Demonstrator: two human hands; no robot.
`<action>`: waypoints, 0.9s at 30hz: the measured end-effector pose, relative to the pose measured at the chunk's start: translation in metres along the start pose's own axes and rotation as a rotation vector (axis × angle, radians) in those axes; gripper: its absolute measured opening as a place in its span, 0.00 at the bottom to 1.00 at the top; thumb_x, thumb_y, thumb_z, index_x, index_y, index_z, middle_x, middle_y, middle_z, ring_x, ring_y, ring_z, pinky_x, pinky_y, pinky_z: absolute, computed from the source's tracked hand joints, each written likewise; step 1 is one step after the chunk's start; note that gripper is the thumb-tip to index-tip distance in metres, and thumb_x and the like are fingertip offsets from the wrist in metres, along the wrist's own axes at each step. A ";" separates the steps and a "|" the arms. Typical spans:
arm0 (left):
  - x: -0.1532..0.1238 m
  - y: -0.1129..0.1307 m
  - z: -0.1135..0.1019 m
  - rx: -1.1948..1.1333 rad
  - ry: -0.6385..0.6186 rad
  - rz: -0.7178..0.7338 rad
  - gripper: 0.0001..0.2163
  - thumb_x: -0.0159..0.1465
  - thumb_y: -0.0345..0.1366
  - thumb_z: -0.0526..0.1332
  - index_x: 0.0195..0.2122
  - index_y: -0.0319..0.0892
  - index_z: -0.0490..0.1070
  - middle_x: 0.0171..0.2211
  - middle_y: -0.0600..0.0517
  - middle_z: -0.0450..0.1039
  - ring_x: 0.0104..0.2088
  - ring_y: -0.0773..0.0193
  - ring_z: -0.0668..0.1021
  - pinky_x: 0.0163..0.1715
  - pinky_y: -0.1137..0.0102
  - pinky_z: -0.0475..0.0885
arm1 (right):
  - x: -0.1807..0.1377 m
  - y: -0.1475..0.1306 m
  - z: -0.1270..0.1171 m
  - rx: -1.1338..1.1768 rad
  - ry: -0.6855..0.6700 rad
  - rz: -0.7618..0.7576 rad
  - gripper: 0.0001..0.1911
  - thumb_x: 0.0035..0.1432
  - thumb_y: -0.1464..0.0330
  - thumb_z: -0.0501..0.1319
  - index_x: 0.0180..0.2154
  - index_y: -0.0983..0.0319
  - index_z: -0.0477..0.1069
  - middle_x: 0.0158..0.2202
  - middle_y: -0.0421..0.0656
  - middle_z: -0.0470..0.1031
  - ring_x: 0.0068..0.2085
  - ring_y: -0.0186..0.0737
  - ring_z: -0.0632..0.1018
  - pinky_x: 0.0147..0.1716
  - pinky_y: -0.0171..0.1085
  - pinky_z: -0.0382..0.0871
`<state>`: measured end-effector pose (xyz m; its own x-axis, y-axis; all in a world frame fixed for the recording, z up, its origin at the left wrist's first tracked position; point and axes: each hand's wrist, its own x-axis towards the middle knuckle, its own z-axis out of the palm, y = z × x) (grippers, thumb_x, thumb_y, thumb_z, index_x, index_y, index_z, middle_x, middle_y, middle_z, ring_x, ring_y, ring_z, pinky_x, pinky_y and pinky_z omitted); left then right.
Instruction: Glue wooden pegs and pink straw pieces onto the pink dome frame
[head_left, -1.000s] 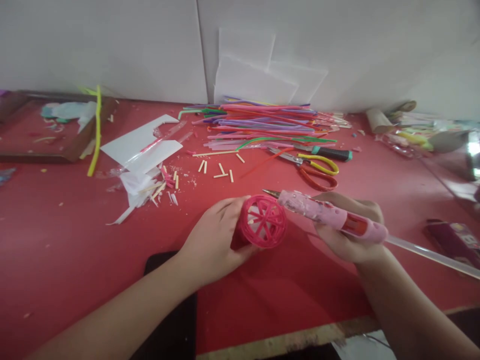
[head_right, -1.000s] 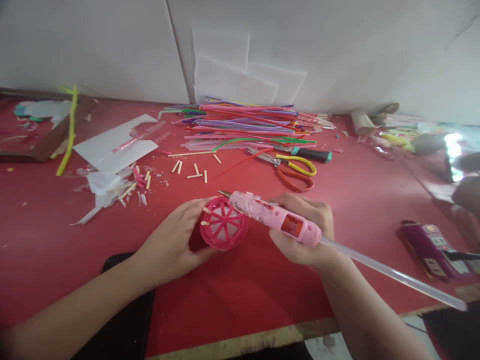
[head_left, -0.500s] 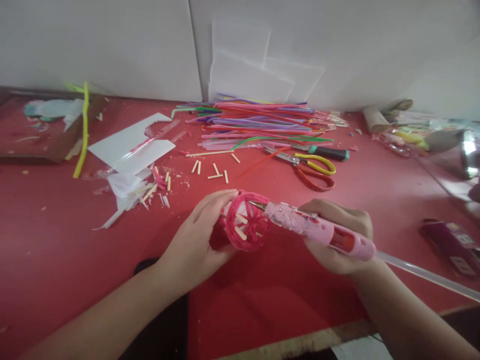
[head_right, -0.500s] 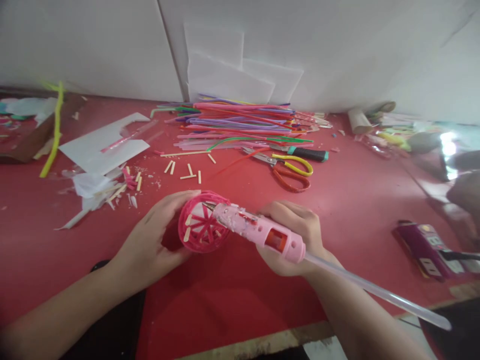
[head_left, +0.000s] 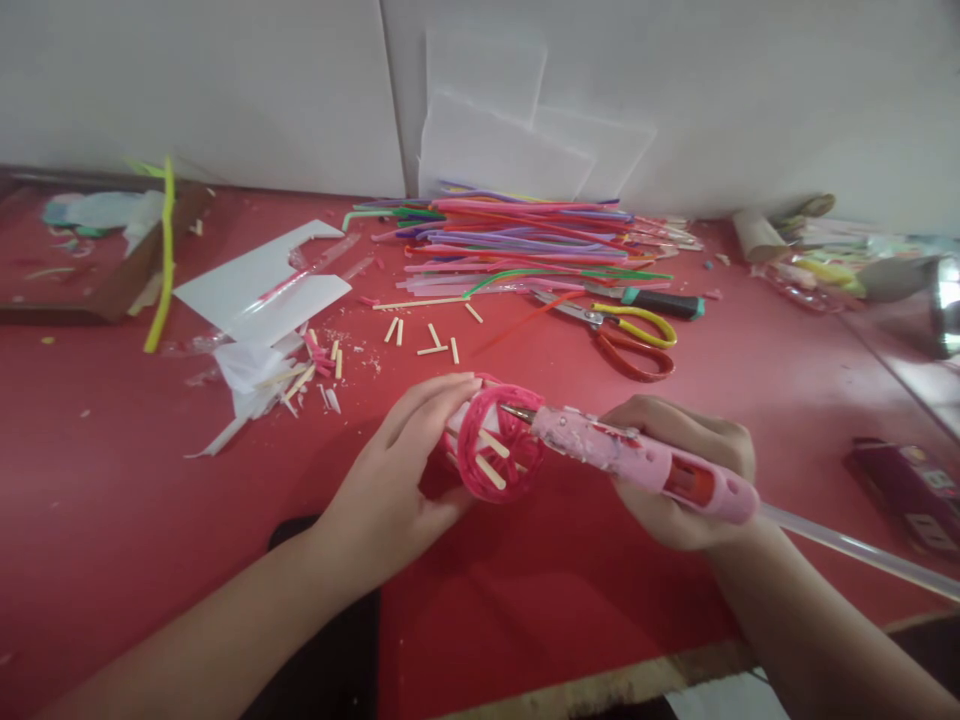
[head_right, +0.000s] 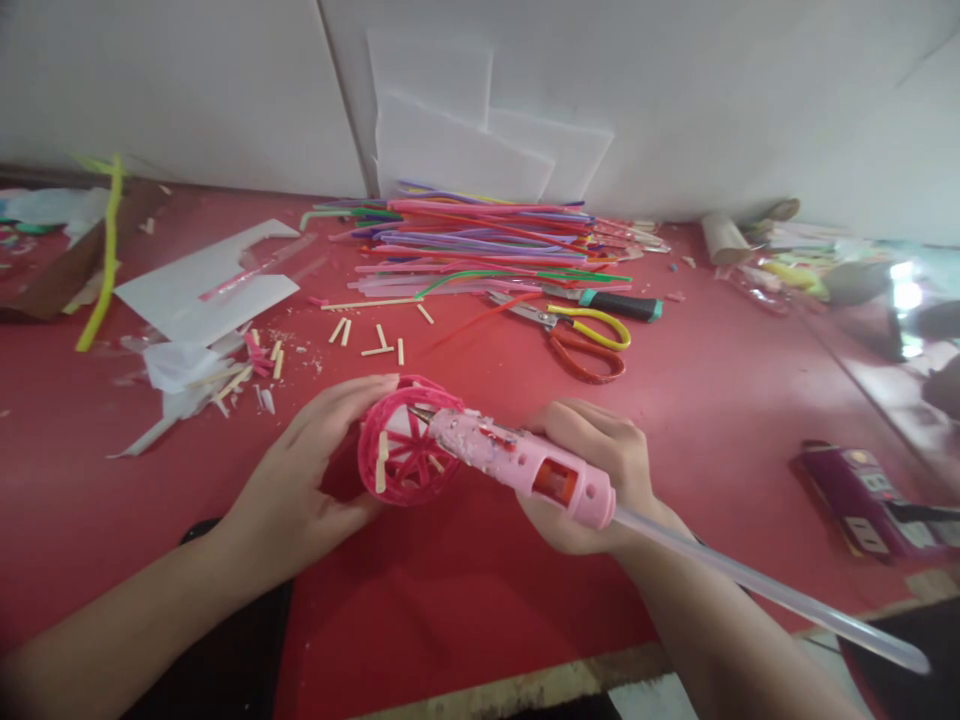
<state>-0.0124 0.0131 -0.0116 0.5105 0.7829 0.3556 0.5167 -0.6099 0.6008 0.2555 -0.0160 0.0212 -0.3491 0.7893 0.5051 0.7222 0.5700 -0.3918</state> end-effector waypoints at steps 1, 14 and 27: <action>0.000 0.000 0.000 0.002 0.001 0.005 0.28 0.63 0.32 0.65 0.63 0.41 0.60 0.62 0.40 0.68 0.63 0.52 0.71 0.63 0.58 0.70 | 0.000 0.000 0.000 -0.001 0.001 0.000 0.04 0.54 0.72 0.56 0.33 0.58 0.67 0.23 0.38 0.71 0.20 0.32 0.69 0.19 0.34 0.63; -0.001 0.000 0.000 0.010 0.007 0.009 0.29 0.62 0.30 0.65 0.64 0.42 0.59 0.62 0.41 0.67 0.63 0.51 0.70 0.63 0.58 0.70 | 0.000 -0.001 -0.002 -0.005 -0.005 0.012 0.05 0.53 0.73 0.56 0.33 0.57 0.65 0.22 0.38 0.70 0.19 0.33 0.67 0.17 0.34 0.62; -0.002 0.000 0.000 0.010 -0.012 -0.004 0.30 0.62 0.30 0.66 0.65 0.44 0.58 0.63 0.42 0.66 0.64 0.50 0.70 0.63 0.55 0.69 | -0.002 0.000 -0.002 -0.021 0.023 0.037 0.04 0.53 0.72 0.56 0.31 0.56 0.65 0.21 0.37 0.68 0.18 0.33 0.65 0.17 0.34 0.60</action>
<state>-0.0133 0.0115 -0.0120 0.5172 0.7835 0.3445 0.5252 -0.6083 0.5950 0.2567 -0.0178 0.0216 -0.3081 0.8042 0.5082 0.7470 0.5353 -0.3943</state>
